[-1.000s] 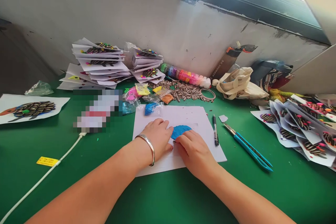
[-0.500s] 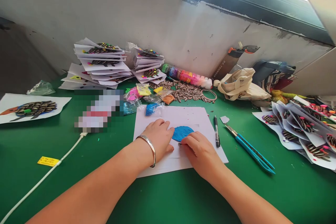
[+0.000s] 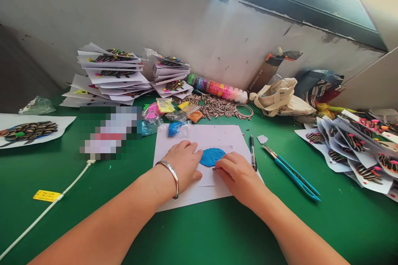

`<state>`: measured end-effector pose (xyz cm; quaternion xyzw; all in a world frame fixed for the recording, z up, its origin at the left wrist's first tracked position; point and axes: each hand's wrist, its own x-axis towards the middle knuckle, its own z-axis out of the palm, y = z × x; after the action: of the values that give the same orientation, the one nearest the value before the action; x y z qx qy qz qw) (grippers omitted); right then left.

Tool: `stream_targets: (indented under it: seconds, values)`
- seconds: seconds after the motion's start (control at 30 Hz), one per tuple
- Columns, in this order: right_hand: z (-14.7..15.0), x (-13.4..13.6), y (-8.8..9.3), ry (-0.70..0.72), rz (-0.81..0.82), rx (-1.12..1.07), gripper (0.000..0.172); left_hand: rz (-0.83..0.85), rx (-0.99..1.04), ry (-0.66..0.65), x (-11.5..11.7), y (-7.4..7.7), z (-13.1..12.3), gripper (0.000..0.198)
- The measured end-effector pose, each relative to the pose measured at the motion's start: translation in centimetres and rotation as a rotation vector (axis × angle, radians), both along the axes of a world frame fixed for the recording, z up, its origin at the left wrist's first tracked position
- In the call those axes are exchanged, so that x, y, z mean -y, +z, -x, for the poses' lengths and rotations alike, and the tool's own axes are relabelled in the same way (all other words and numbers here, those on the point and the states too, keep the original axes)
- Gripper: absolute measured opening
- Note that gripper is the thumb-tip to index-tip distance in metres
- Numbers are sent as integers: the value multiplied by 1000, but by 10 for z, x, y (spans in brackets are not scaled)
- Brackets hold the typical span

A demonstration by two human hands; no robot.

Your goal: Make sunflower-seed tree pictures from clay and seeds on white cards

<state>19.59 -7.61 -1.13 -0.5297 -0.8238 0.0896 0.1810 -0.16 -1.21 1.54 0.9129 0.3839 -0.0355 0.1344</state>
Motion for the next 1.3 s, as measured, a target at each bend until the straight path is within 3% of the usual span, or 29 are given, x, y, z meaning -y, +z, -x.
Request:
stream_targets:
  seconds: [0.23, 0.57, 1.3]
  values:
    - [-16, 2, 19, -24, 93, 11, 17, -43, 31, 2, -1, -6, 1, 43]
    - [-17, -7, 10, -59, 91, 6, 18, -53, 31, -3, -1, -9, 2, 45]
    - [-34, -10, 18, -69, 202, -77, 19, -28, -4, -5, -1, -2, 1, 46]
